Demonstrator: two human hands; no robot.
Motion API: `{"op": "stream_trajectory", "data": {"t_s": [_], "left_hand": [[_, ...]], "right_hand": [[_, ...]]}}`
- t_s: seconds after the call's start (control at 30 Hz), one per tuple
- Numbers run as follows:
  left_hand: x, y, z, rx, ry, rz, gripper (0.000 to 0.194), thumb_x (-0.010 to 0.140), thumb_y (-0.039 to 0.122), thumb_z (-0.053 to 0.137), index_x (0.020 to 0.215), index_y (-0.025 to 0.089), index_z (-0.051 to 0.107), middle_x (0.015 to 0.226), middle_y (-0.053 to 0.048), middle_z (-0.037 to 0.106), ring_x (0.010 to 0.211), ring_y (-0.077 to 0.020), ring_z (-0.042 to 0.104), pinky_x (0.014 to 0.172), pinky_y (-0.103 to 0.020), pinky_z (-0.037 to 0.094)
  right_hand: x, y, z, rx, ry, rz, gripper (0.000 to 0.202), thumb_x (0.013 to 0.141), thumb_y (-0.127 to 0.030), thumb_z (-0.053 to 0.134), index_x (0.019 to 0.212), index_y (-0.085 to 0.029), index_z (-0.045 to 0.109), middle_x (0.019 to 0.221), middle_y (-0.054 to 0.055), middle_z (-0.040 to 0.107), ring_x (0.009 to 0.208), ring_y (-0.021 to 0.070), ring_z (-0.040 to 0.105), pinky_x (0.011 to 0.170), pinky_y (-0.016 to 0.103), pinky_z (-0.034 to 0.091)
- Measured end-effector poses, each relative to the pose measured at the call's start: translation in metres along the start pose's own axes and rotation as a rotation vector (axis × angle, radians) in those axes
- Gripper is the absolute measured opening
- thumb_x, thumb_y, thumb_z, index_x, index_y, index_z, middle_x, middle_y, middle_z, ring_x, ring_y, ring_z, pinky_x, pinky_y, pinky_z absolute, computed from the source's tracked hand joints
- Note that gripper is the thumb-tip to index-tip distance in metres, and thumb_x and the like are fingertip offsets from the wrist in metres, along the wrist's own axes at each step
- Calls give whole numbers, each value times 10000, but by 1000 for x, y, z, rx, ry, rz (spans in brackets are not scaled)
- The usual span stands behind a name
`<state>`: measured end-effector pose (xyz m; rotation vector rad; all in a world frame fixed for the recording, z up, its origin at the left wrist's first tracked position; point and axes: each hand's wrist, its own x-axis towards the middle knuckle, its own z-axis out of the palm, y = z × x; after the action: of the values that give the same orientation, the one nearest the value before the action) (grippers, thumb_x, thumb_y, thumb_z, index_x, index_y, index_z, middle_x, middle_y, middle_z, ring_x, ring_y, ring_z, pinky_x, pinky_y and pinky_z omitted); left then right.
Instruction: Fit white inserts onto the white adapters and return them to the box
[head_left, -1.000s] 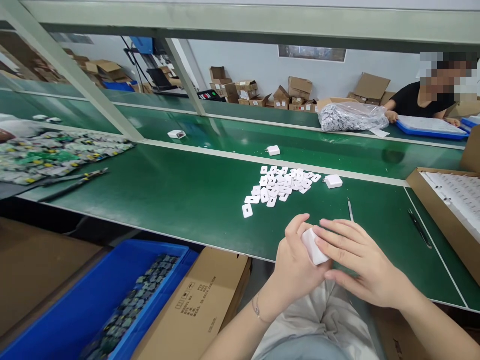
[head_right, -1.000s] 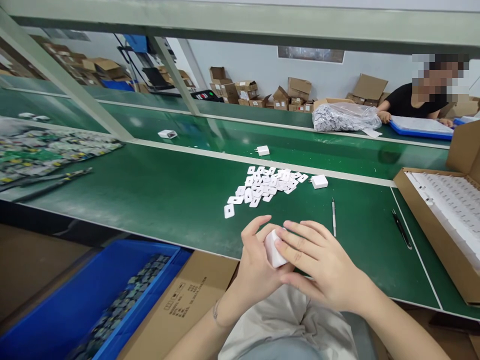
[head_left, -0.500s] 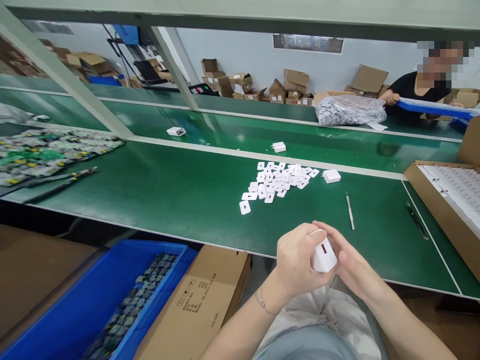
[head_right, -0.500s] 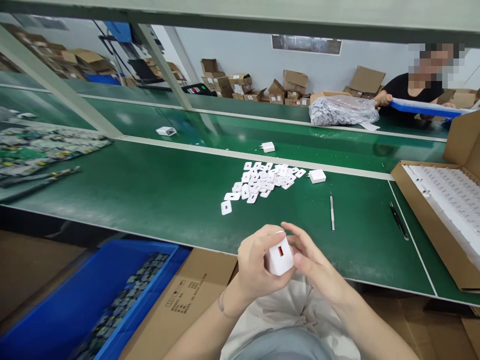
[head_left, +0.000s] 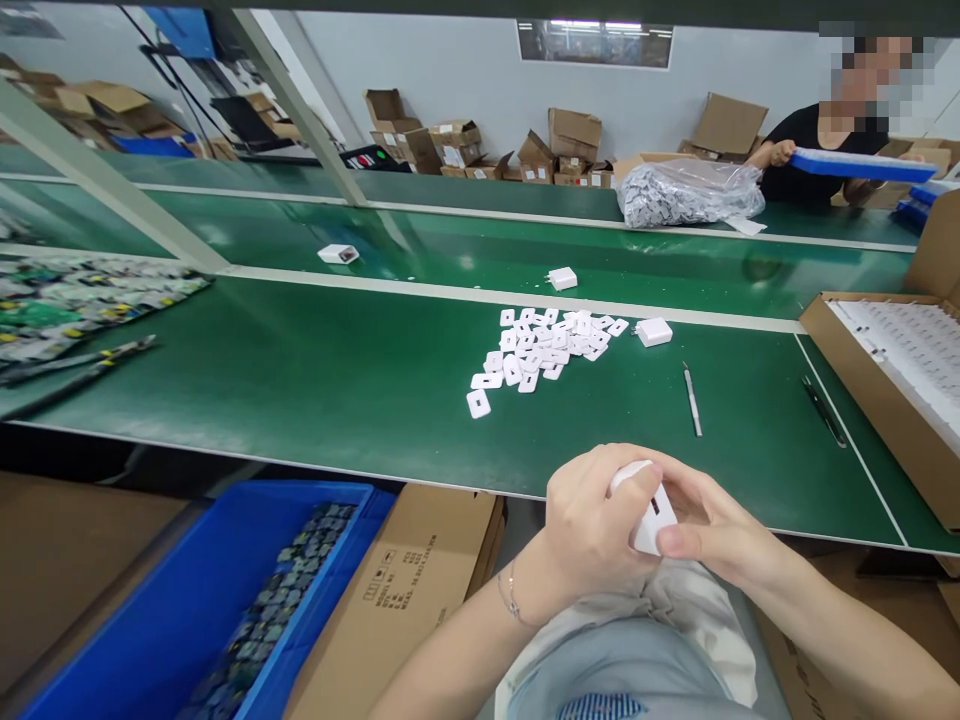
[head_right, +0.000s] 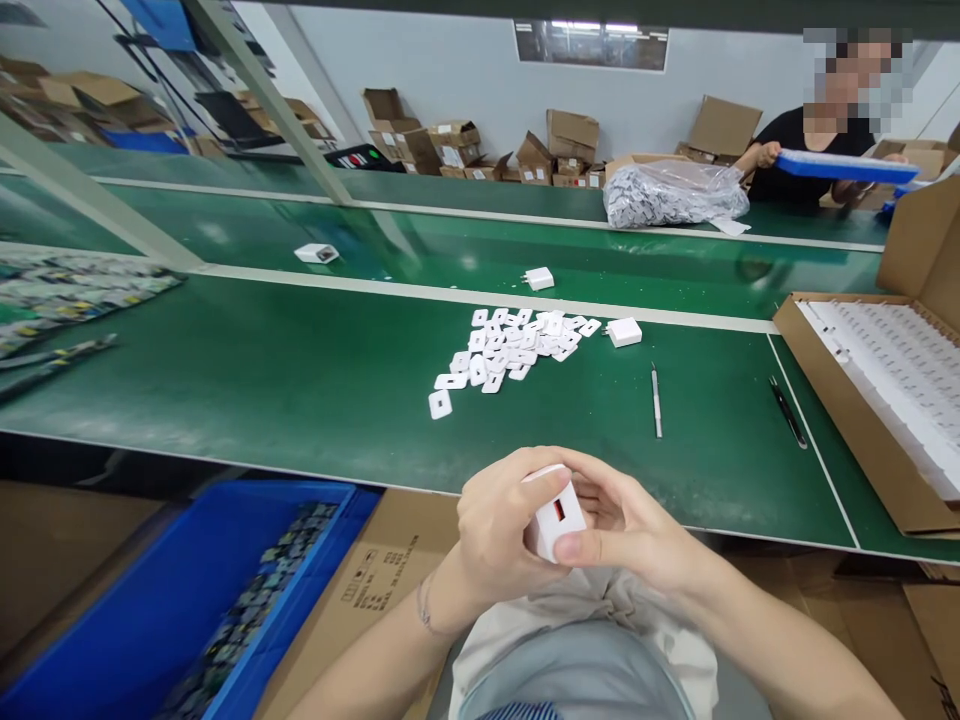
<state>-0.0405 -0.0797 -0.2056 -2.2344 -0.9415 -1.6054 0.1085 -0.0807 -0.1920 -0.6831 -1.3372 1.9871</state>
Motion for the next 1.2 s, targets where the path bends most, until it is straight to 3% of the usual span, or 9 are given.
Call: {"op": "stream_trajectory", "data": {"t_s": [0.27,0.43,0.57,0.77,0.9,1.0,1.07,1.13,1.2], "left_hand": [[5,0,3,-69,63,42,177,875,304,524,1008,192,489,712,-48,623,546,-134,555,468,-227,454],[3,-2,13,-298,124,-5,403,748,125,574,1129,197,463,699,9,539,529,-108,497,456,-205,425],[-2,-3,19,-325,153,25,459,717,110,588,1154,214,492,717,13,518,529,-104,465,451,-207,398],[-3,-1,34,-544,190,-166,504,754,130,638,1211,242,456,764,14,564,544,-100,517,507,-221,448],[0,4,42,-436,119,-153,448,761,243,663,1151,223,444,826,-37,594,796,-206,584,717,-372,523],[-2,6,50,-271,-41,-114,491,793,492,657,1149,225,449,1090,-138,577,1029,-294,534,870,-490,468],[-5,5,55,-234,-166,-139,675,797,630,600,1274,204,384,1256,-202,481,1155,-336,478,923,-515,439],[-10,0,58,-232,-275,-170,800,802,705,524,1372,191,297,1318,-227,425,1213,-354,447,954,-523,422],[-18,-11,53,-184,-363,-243,716,838,696,464,1363,226,336,1325,-203,431,1220,-361,444,957,-532,411]], "right_hand": [[-8,-4,3,-66,44,-32,697,720,-463,797,1330,-256,531,1146,64,633,1038,215,599,935,353,481],[-14,-3,-2,-59,87,-35,624,793,-463,740,1346,-285,513,1105,57,624,1050,204,589,920,340,468],[-18,-3,1,-74,160,-71,589,801,-435,741,1326,-281,524,1050,47,628,1015,196,592,908,331,461],[-15,3,-11,48,210,-62,689,736,-406,799,1351,-305,504,1150,59,599,1043,194,593,911,324,475],[-13,26,-23,246,244,-59,566,737,-443,781,1245,-264,605,1070,57,630,909,163,619,825,293,501],[-18,36,-31,229,252,-97,453,669,-435,831,1030,-208,680,874,25,643,765,132,604,697,236,493],[-27,28,-44,162,401,-186,477,618,-443,855,988,-214,659,832,9,639,718,131,595,636,228,487],[-43,5,-68,-33,670,-305,524,601,-440,859,1022,-239,620,879,11,653,744,153,610,642,250,503],[-66,-30,-104,-388,992,-389,532,639,-446,826,1068,-245,584,981,41,665,833,193,630,715,302,521]]}}
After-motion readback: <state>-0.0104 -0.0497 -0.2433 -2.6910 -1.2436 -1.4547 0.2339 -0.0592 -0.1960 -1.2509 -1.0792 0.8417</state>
